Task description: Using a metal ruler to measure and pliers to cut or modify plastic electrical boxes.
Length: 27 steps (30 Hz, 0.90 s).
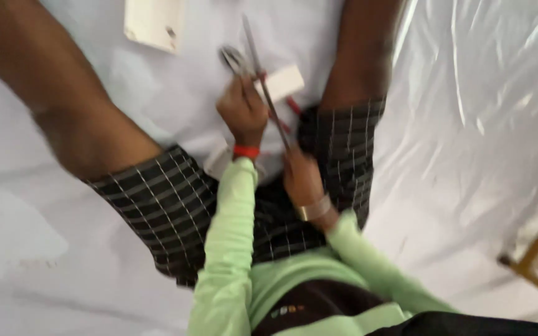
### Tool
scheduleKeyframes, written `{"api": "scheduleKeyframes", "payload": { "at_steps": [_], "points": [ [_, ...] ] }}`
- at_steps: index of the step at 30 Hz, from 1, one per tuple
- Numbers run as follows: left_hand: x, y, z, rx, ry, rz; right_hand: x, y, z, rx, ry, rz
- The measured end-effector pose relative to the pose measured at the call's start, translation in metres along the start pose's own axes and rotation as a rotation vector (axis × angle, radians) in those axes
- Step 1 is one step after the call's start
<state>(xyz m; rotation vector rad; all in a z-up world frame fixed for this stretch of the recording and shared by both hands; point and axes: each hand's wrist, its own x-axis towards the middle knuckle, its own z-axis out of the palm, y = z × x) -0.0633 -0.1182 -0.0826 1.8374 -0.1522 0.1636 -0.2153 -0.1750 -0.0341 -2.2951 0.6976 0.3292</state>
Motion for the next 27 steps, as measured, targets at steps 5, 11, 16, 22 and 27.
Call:
{"api": "scheduleKeyframes", "payload": {
  "at_steps": [5, 11, 16, 22, 27],
  "points": [
    [-0.037, -0.016, 0.004, 0.068, -0.046, -0.115, 0.008, 0.014, 0.004, -0.003, 0.112, -0.196],
    [0.0, 0.0, 0.005, 0.025, 0.033, -0.015, 0.0, 0.026, -0.003, -0.075, 0.145, -0.434],
    [-0.025, -0.011, 0.008, 0.067, -0.03, -0.039, -0.001, 0.024, 0.003, -0.023, 0.02, -0.111],
    [-0.03, -0.007, -0.005, -0.023, -0.04, -0.034, -0.001, 0.007, 0.002, -0.007, 0.126, -0.254],
    [-0.008, -0.003, 0.007, 0.028, 0.023, -0.049, -0.01, 0.05, 0.007, -0.106, 0.093, -0.35]
  ]
}}
